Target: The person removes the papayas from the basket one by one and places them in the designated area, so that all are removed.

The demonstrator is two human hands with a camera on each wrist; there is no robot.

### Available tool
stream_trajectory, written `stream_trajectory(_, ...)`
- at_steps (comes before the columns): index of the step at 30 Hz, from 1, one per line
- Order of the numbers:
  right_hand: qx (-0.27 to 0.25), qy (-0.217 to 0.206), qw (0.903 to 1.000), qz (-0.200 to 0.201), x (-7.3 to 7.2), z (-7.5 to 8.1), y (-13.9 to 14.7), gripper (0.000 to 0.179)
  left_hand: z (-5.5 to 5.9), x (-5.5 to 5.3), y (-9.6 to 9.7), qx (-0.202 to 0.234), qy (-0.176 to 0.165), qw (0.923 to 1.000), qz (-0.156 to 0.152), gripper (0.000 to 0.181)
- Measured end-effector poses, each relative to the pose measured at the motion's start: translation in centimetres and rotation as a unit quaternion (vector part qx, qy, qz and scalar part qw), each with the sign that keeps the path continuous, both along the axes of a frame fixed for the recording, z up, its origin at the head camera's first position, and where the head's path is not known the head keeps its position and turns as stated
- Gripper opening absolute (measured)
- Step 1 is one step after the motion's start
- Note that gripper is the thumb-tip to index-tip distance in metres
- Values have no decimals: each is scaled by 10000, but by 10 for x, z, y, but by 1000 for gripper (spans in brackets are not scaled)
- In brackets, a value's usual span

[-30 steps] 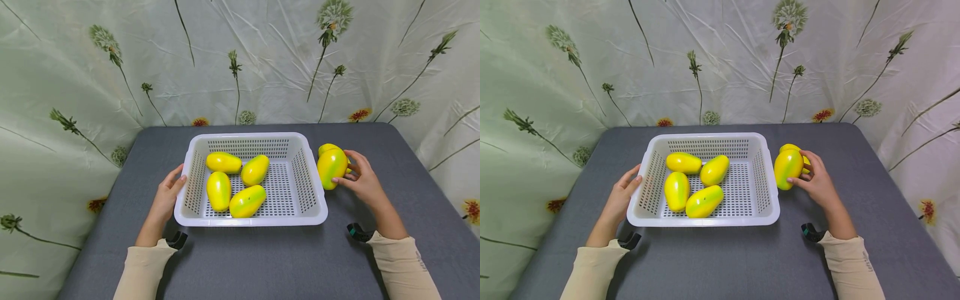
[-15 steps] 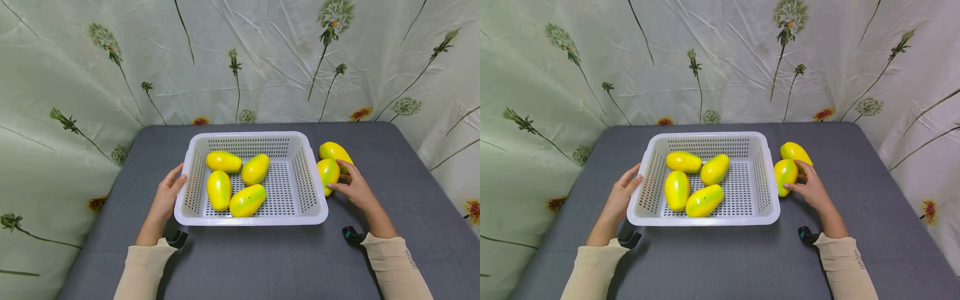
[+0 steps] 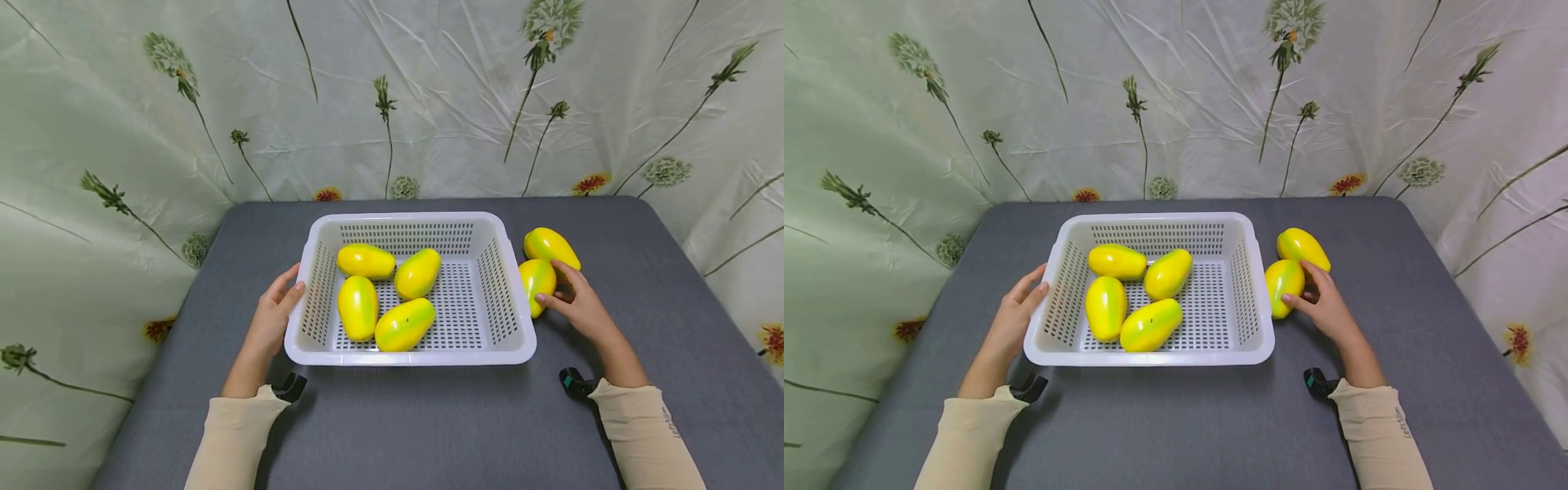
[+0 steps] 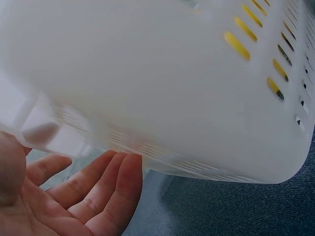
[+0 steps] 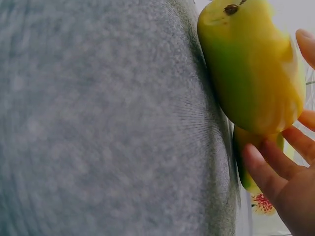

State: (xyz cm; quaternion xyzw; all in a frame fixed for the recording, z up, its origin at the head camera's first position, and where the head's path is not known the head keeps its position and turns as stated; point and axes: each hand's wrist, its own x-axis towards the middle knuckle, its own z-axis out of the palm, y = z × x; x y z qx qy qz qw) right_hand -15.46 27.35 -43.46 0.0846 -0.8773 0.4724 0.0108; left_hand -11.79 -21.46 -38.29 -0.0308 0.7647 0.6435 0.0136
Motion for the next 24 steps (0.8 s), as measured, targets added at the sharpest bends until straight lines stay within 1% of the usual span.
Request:
stream_trajectory(3, 30, 105, 9999, -54, 0, 2, 0, 72, -1, 0, 0, 1, 37, 10000, -7, 49)
stream_trajectory(7, -46, 176, 9997, -163, 2, 8, 0, 71, -9, -4, -4, 72, 43, 10000, -11, 49)
stream_trajectory(11, -147, 273, 9990, -320, 3, 18, 0, 70, -19, -8, -9, 75, 11, 10000, -7, 50)
stream_trajectory(15, -97, 543, 9976, -420, 3, 30, -1, 66, -24, -10, -10, 4, 11, 10000, 12, 51)
stream_trajectory(19, -74, 724, 9962, -489, 3, 47, -3, 64, -22, -9, -9, 48, 7, 10000, 10, 50)
stream_trajectory(21, -97, 844, 9953, -470, 3, 56, -4, 63, -16, -7, -7, 58, 19, 10000, -18, 50)
stream_trajectory(23, -140, 1061, 9935, -400, 3, 64, -6, 62, -8, -3, -4, 46, 14, 10000, -33, 50)
stream_trajectory(24, -145, 1163, 9924, -361, 5, 71, -9, 61, -5, -2, -3, 33, 20, 10000, -39, 49)
